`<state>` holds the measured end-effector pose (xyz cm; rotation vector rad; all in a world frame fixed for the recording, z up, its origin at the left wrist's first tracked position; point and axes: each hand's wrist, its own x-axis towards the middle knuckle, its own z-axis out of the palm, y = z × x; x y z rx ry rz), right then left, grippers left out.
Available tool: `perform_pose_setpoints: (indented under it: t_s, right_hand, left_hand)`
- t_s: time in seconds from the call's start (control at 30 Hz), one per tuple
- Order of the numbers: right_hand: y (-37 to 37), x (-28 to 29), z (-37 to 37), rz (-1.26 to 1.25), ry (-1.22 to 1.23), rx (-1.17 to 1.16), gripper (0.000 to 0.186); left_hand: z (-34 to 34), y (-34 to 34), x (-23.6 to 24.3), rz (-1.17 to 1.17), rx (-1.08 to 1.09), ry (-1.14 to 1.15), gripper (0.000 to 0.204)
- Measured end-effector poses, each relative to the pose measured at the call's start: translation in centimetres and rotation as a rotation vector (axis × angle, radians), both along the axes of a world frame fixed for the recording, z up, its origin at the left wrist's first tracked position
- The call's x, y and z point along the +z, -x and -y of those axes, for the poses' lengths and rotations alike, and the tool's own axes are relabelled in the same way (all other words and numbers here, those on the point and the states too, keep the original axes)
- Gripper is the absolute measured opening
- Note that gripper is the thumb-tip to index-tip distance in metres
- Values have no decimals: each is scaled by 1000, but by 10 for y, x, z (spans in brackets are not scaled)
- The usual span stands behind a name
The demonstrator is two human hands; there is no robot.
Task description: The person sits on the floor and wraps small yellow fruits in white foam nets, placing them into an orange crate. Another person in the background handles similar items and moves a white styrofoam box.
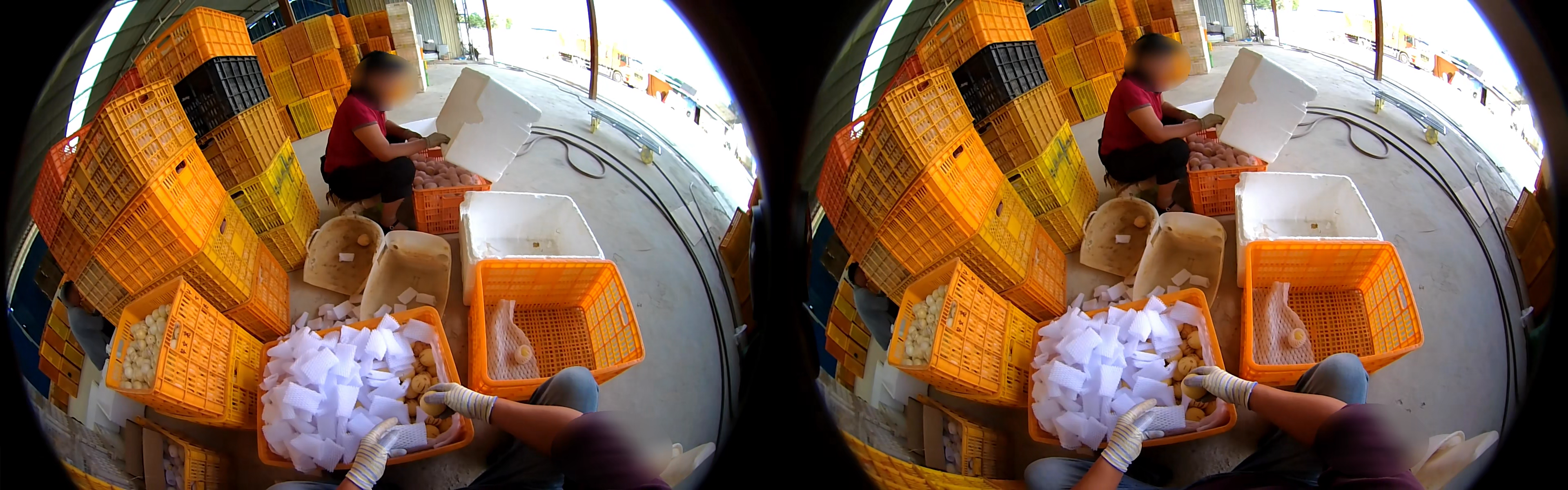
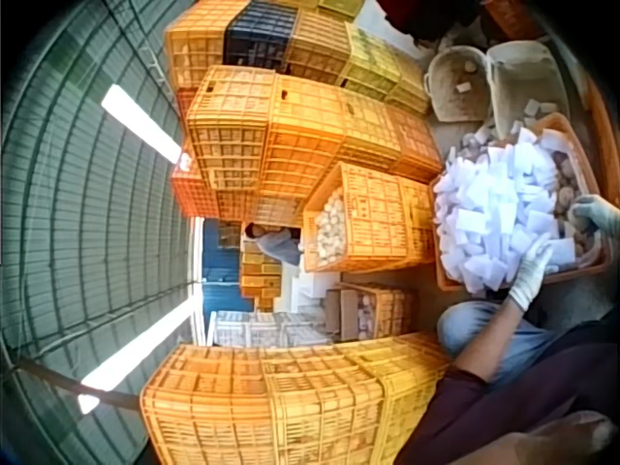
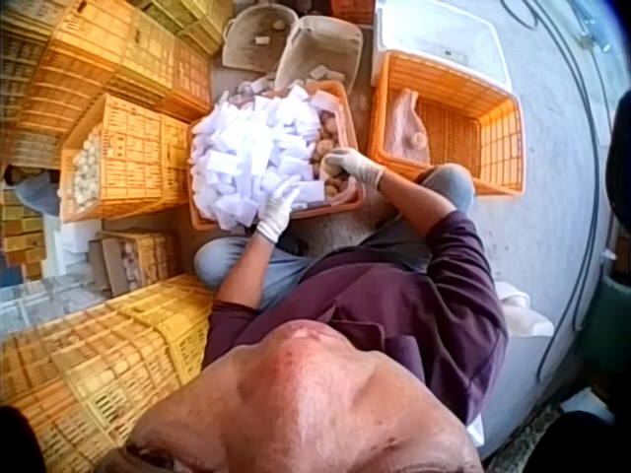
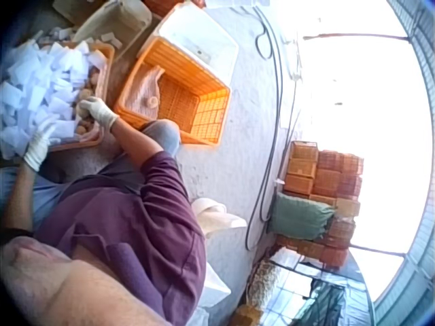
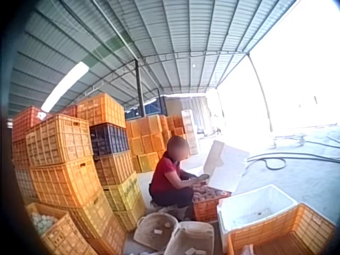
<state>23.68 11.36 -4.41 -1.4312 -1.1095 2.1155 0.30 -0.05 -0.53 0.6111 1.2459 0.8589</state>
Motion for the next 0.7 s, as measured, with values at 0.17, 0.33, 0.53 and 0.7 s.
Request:
perform_pose_setpoints:
  t_s: [0.17, 0.33, 0.53, 0.7]
  right_hand:
    - [0, 6, 2, -17, 5, 13, 61]
    - [0, 7, 3, 7, -5, 10, 52]
    - [1, 4, 0, -33, 57, 8, 52]
    - [-1, -8, 0, -40, 53, 5, 48]
  left_hand:
    - [1, -1, 4, -15, -19, -16, 38]
    - [1, -1, 2, -7, -30, -9, 37]
    - [0, 0, -5, 7, -16, -43, 36]
    - [-2, 0, -3, 31, -6, -6, 36]
